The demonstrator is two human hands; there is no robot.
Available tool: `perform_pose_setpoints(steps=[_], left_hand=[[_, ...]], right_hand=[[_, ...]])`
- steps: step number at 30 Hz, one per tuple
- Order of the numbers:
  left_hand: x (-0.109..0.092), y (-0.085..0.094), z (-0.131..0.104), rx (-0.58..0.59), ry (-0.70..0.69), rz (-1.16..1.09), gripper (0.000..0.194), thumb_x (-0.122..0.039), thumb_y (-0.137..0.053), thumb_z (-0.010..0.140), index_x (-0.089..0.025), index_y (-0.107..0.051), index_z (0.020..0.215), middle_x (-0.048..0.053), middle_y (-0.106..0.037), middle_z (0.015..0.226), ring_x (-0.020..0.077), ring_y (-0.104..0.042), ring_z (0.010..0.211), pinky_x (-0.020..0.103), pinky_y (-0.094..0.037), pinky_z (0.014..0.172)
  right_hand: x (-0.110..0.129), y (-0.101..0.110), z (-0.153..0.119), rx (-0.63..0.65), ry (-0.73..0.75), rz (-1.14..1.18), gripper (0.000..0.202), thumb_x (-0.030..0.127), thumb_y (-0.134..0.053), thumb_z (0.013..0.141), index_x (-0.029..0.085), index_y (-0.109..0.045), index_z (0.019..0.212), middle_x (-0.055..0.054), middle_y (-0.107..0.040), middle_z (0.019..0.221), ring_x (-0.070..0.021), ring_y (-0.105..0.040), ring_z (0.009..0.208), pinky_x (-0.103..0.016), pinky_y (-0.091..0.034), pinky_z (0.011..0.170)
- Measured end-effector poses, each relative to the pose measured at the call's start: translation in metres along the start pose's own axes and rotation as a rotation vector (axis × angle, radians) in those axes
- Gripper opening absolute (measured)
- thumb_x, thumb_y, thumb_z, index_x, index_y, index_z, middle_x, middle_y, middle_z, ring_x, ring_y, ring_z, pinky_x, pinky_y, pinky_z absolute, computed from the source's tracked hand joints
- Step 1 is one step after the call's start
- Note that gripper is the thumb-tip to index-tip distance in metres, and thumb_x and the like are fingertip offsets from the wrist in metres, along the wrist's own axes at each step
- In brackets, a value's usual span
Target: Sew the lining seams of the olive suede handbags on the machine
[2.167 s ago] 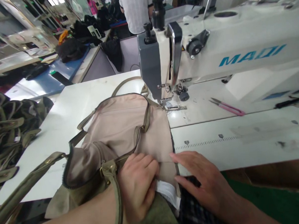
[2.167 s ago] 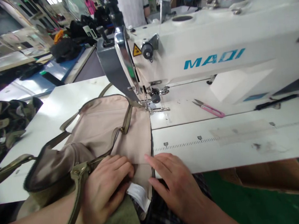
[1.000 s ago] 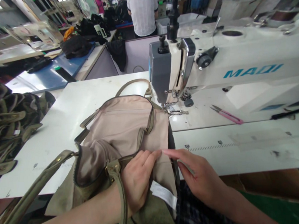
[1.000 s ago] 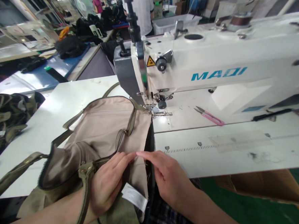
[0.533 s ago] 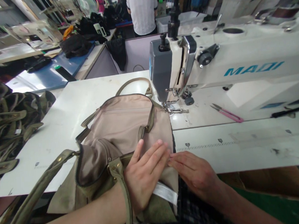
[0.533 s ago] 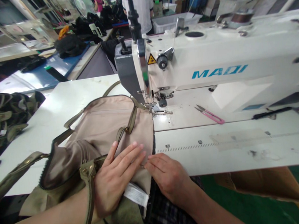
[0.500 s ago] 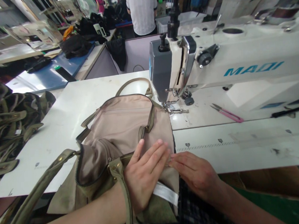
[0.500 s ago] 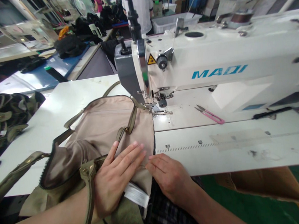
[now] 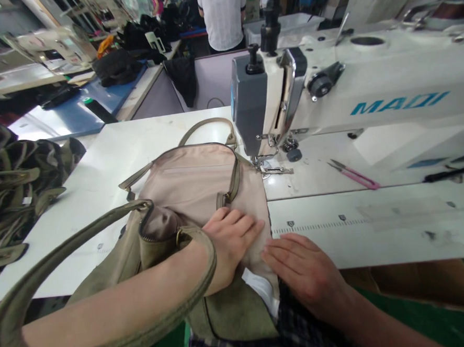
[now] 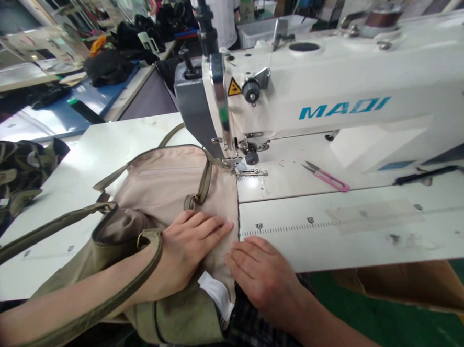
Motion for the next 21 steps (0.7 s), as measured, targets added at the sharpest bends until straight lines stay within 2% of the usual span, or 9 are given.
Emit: perform_pose_setpoints(steps=[6,12,15,18,21], left_hand=[[0.001,-0.011,-0.008,-0.102,0.031,-0.037,0.065,-0.020,-0.052,0.079,-0.014,-0.038,0.142,0.009,-0.053,0.134,0.0249,-0.045,0.118,0.042,-0.026,0.103],[0.000,-0.012,-0.007,-0.073,0.046,-0.014,0.064,-0.022,-0.057,0.077,-0.021,-0.043,0.140,0.010,-0.053,0.133,0.0263,-0.047,0.118,0.043,-0.028,0.101],[0.002,-0.013,-0.008,-0.065,0.031,-0.058,0.067,-0.021,-0.056,0.076,-0.021,-0.042,0.141,0.008,-0.048,0.143,0.0257,-0.043,0.126,0.044,-0.027,0.105],[0.004,-0.016,-0.009,-0.080,-0.021,-0.096,0.067,-0.017,-0.051,0.078,-0.018,-0.038,0.144,0.005,-0.038,0.152,0.0231,-0.033,0.138,0.045,-0.018,0.114],[0.007,-0.017,-0.009,-0.081,-0.053,-0.109,0.068,-0.017,-0.051,0.078,-0.015,-0.038,0.144,0.007,-0.039,0.151,0.0231,-0.032,0.140,0.045,-0.010,0.119]], right_hand=[[0.005,0.002,0.004,0.048,-0.013,-0.026,0.039,0.009,-0.028,0.100,0.008,-0.066,0.102,-0.013,-0.071,0.099,-0.0221,-0.063,0.100,-0.038,-0.044,0.089],[0.003,-0.003,-0.006,0.053,-0.009,-0.025,0.032,0.008,-0.035,0.096,0.008,-0.066,0.106,-0.014,-0.071,0.103,-0.0235,-0.064,0.099,-0.039,-0.049,0.084],[0.006,0.001,-0.010,0.063,-0.023,0.010,0.032,0.006,-0.039,0.091,0.007,-0.065,0.110,-0.015,-0.070,0.109,-0.0248,-0.063,0.104,-0.041,-0.051,0.088],[0.009,0.002,-0.011,0.132,-0.084,0.069,0.038,0.008,-0.042,0.085,0.007,-0.064,0.116,-0.017,-0.066,0.117,-0.0277,-0.060,0.113,-0.048,-0.050,0.097],[0.011,0.002,-0.010,0.111,-0.051,0.039,0.035,0.008,-0.042,0.086,0.009,-0.066,0.112,-0.018,-0.068,0.115,-0.0283,-0.061,0.112,-0.048,-0.053,0.094]])
Point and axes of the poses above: each hand's wrist, its own z-axis towards the middle knuckle, its own y-axis out of the back of the hand, x = y × z, the point moved 3 cm from there along z, towards the middle knuckle
